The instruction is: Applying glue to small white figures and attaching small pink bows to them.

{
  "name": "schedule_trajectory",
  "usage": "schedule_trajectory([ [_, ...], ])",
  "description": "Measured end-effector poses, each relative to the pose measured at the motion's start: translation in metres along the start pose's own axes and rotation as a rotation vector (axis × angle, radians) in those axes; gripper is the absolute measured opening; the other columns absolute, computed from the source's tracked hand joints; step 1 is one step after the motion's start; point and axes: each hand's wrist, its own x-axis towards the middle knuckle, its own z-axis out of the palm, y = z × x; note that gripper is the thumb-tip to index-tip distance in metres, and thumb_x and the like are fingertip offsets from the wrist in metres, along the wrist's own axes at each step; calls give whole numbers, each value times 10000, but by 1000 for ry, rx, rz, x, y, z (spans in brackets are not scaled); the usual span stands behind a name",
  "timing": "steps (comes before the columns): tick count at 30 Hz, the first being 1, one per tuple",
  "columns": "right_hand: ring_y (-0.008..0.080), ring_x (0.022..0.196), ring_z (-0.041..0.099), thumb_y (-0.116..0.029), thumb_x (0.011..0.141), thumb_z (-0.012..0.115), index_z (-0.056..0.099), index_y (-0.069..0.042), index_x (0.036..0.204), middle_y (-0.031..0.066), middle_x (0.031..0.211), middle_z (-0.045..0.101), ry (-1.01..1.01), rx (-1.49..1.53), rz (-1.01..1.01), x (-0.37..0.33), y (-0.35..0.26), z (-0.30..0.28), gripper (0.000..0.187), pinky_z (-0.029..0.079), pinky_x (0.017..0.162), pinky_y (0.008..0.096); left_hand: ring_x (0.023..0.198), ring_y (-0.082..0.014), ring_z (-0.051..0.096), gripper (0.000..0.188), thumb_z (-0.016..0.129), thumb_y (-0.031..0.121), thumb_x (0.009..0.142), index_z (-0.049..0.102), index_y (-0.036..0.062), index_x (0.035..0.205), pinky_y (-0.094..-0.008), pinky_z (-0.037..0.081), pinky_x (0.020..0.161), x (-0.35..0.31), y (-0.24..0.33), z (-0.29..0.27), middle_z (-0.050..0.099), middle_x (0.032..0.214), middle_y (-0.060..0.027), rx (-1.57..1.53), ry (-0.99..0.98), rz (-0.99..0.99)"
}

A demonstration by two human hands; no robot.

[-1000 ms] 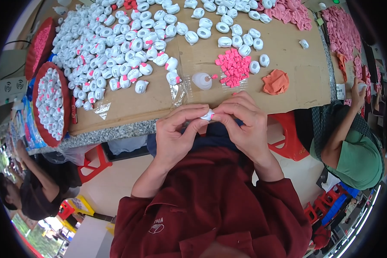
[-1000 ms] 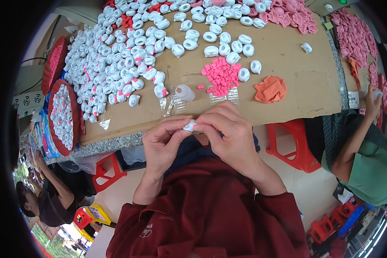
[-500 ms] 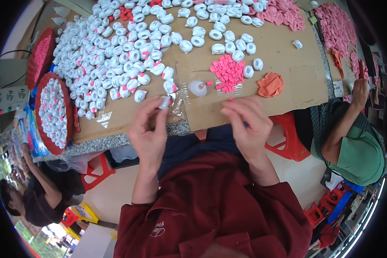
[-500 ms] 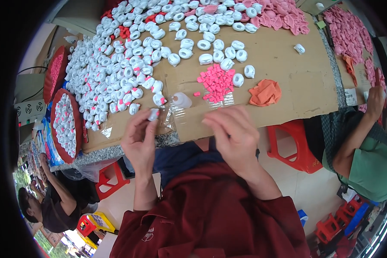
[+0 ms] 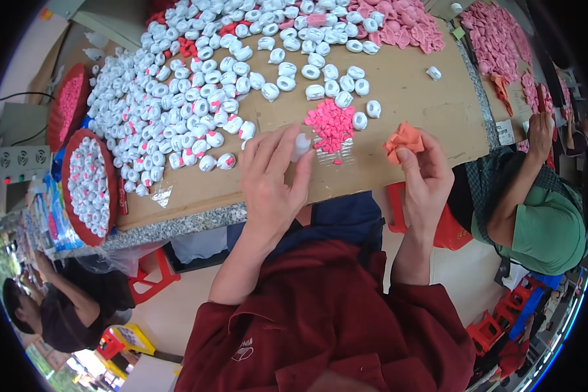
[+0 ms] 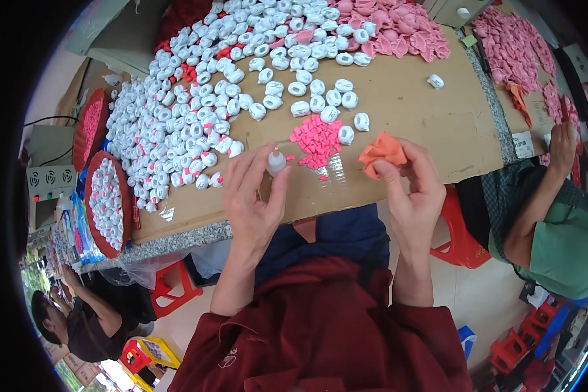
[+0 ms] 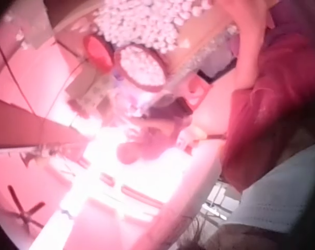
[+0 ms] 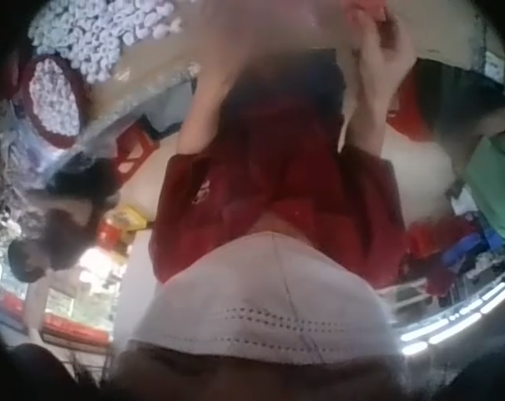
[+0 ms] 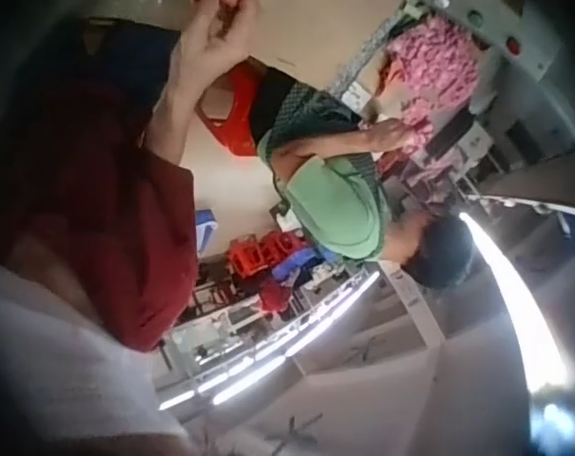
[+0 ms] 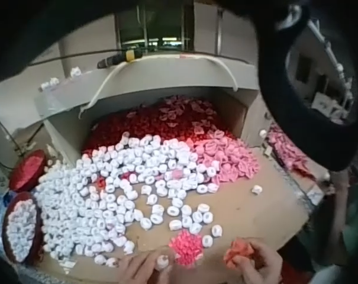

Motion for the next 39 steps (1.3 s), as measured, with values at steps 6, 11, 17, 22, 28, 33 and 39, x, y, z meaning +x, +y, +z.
schedule_trajectory([
  [6,159,899,543,24,763,618,550,80,1022,111,952,564,-291,329,-123,-6,-19,15,273,448,763,256,843,-263,532,400,664,24,637,599,2,1031,-347,435,746,-9,22,-3,582,931,-115,-136,-110,84],
  [11,148,814,517,10,774,602,568,70,938,112,909,557,-365,278,-255,-11,-25,16,178,422,692,247,824,-280,535,392,636,17,626,585,-30,1012,-357,450,712,-15,34,-10,579,913,-128,-275,-244,88],
  [17,153,837,539,-23,827,528,544,53,975,124,969,559,-142,559,-273,-9,-19,13,167,434,725,265,793,-254,543,335,610,7,670,588,-21,1003,-308,444,683,-17,36,-22,601,901,-130,-486,-392,-11],
  [22,211,966,560,-65,826,560,510,59,1074,149,1091,551,310,406,-318,35,-4,-52,282,447,836,300,758,-152,545,324,584,-10,722,585,-20,1046,-246,430,661,-38,20,-25,613,922,-94,-607,-557,-340],
  [28,123,860,567,-34,707,691,558,1,1065,91,1055,587,43,-309,-5,21,11,-40,383,450,737,253,657,-53,504,329,596,-30,739,585,-2,1067,-171,403,606,-39,15,-20,609,906,-42,-786,-536,-436],
  [33,134,861,562,-48,663,727,542,-12,1105,70,1011,594,-66,-287,-73,-13,-5,-35,481,429,678,221,749,-54,545,335,582,-36,782,557,6,1113,-200,447,675,-34,23,-18,600,963,-40,-1127,-443,-731],
  [39,111,875,557,-45,753,644,515,-2,1117,72,998,592,-318,-7,-222,-25,6,18,389,426,720,217,855,-146,580,246,606,-18,759,617,19,1002,-265,469,727,8,25,7,612,903,-84,-751,-366,-271],
])
